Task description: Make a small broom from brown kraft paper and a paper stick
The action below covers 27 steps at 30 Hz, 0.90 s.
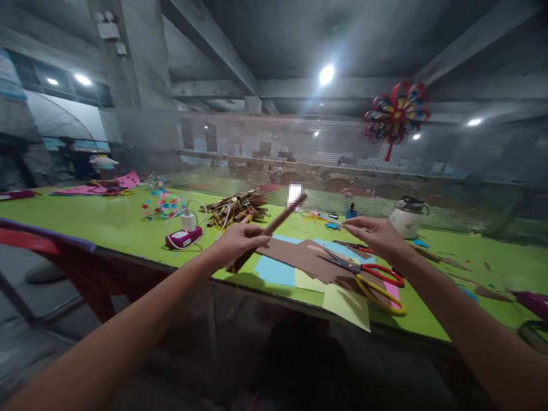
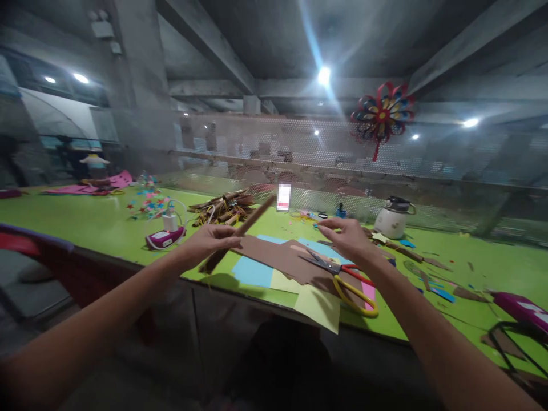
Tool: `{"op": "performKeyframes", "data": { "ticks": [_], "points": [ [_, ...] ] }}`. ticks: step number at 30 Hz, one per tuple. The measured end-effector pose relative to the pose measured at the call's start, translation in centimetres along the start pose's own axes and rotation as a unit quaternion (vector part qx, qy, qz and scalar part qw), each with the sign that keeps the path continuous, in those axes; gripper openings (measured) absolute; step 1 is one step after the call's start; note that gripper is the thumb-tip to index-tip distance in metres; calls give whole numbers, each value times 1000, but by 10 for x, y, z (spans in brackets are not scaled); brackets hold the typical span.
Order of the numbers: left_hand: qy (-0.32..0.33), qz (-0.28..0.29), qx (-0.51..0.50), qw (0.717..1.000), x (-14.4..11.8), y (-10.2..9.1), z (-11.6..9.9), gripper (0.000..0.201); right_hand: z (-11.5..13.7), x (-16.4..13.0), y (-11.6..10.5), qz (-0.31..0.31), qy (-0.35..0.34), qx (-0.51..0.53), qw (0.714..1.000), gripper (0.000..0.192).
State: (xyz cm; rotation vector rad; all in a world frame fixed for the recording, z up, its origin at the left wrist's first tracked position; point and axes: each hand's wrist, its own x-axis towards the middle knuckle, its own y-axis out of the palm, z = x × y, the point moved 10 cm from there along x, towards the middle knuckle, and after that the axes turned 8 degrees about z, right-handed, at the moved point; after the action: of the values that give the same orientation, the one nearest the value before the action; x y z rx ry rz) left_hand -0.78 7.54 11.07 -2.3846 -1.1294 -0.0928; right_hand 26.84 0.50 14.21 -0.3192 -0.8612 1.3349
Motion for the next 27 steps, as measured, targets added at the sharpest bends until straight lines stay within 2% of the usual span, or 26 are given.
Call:
{"op": "performKeyframes", "data": {
  "ticks": [1, 2, 5, 7, 9, 12, 14, 16, 19, 21, 25, 26, 27],
  "points": [
    [-3, -16, -60, 998, -3, -2, -2, 21, 12, -5, 3, -13, -8, 15, 1000, 33],
    [-7, -33, -121, 992, -5, -4, -3, 21, 26, -8, 15, 5, -31, 44, 999, 33],
    [-11, -79, -245, 966, -8, -6, -15, 21, 76, -16, 74, 133, -117, 99, 979, 29],
    [7, -90, -282, 955, -7, -4, -32, 20, 97, -14, 110, 170, -124, 196, 958, 34],
    [35, -97, -306, 947, -6, -3, -48, 20, 114, -9, 142, 185, -116, 339, 915, 44],
    [65, -131, -338, 930, -10, -9, -59, 17, 134, -9, 183, 220, -104, 511, 824, 35],
    [70, -163, -360, 916, -14, -18, -53, 12, 136, -19, 204, 233, -69, 571, 784, 33],
    [62, -200, -386, 898, -19, -28, -38, 6, 128, -37, 220, 252, -28, 588, 768, 31],
    [46, -268, -424, 864, -29, -42, -7, 6, 108, -71, 232, 291, 35, 576, 763, 28],
    [44, -304, -438, 845, -35, -48, 10, 9, 92, -94, 228, 311, 69, 549, 773, 27],
    [55, -346, -448, 823, -45, -52, 30, 12, 48, -140, 192, 354, 94, 382, 848, 37],
    [59, -353, -449, 818, -47, -52, 32, 12, 32, -153, 180, 374, 100, 320, 865, 39],
    [63, -358, -452, 814, -49, -52, 34, 12, 9, -162, 161, 360, 118, 270, 885, 39]
  ]
}}
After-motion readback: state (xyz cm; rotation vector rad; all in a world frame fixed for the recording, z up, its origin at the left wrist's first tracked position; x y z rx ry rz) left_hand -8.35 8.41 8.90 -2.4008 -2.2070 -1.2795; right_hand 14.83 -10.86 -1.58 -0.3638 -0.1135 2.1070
